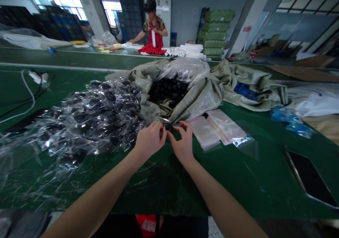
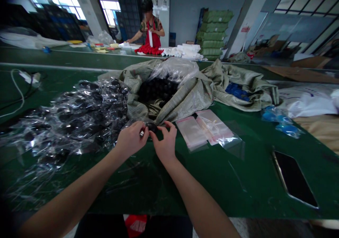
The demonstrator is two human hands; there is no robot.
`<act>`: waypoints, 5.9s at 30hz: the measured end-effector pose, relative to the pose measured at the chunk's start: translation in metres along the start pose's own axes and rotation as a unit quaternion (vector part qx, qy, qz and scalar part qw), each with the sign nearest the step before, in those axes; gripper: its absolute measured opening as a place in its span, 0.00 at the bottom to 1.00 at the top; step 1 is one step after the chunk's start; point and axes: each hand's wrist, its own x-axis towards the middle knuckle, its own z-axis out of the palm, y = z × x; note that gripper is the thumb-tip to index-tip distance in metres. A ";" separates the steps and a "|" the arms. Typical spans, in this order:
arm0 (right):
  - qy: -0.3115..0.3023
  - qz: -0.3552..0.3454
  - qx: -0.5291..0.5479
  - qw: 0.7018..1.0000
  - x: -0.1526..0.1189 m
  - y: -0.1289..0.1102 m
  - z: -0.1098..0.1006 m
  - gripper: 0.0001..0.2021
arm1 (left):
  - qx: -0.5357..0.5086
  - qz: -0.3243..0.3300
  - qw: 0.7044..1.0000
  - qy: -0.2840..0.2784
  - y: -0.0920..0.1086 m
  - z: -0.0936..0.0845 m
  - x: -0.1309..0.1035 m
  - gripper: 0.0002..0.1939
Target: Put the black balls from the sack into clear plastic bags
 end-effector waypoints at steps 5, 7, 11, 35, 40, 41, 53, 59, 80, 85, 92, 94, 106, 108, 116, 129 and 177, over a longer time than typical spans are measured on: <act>-0.010 0.014 0.017 1.000 -0.003 0.000 0.002 0.12 | 0.002 0.010 1.000 0.011 0.001 0.000 -0.001 0.13; -0.020 0.012 0.020 1.000 -0.003 0.002 0.003 0.12 | 0.008 0.014 1.000 0.011 0.002 0.000 -0.002 0.14; -0.036 0.014 0.042 0.998 -0.004 0.007 0.005 0.13 | 0.028 -0.012 0.999 0.025 0.004 0.001 -0.003 0.14; -0.069 0.216 0.171 0.959 -0.006 0.002 0.010 0.18 | 0.062 0.049 0.997 0.017 0.014 0.007 -0.011 0.19; -0.065 0.241 0.188 0.950 -0.007 0.002 0.011 0.18 | 0.057 0.066 0.996 0.024 0.014 0.011 -0.013 0.19; -0.059 0.245 0.191 0.949 -0.007 0.002 0.011 0.19 | 0.055 0.070 0.996 0.025 0.015 0.012 -0.014 0.19; -0.092 0.243 0.143 0.955 -0.002 0.001 0.007 0.11 | 0.012 0.125 0.992 0.015 0.014 0.020 -0.013 0.16; -0.118 0.209 0.134 0.962 0.004 0.002 0.001 0.10 | -0.074 0.071 0.995 -0.003 0.008 0.026 -0.008 0.14; -0.347 0.089 -0.081 0.930 0.083 -0.037 -0.045 0.14 | -0.329 0.126 0.934 -0.065 -0.038 0.013 0.022 0.13; -0.367 0.031 -0.091 0.925 0.093 -0.043 -0.046 0.14 | -0.343 0.090 0.933 -0.056 -0.030 0.014 0.020 0.12; -0.355 0.049 -0.006 0.934 0.098 -0.024 -0.048 0.13 | -0.369 0.028 0.927 -0.055 -0.028 0.026 0.012 0.15; -0.289 0.103 0.064 0.949 0.094 -0.012 -0.049 0.13 | -0.395 -0.006 0.917 -0.061 -0.032 0.032 0.010 0.16; -0.257 0.284 0.280 0.880 0.036 0.055 -0.005 0.14 | -0.495 -0.021 0.866 -0.074 -0.053 0.054 0.015 0.14; -0.265 0.293 0.293 0.871 0.034 0.053 -0.005 0.13 | -0.509 -0.032 0.857 -0.076 -0.053 0.054 0.016 0.14; -0.245 0.285 0.330 0.866 0.029 0.053 -0.007 0.15 | -0.521 -0.091 0.846 -0.071 -0.050 0.047 0.013 0.14; -0.103 -0.064 0.044 0.992 0.029 0.010 -0.027 0.06 | -0.541 -0.135 0.830 -0.010 -0.050 0.062 0.013 0.15; -0.200 0.336 0.266 0.881 0.022 0.047 -0.002 0.05 | -0.583 -0.169 0.794 0.013 -0.041 0.060 0.007 0.15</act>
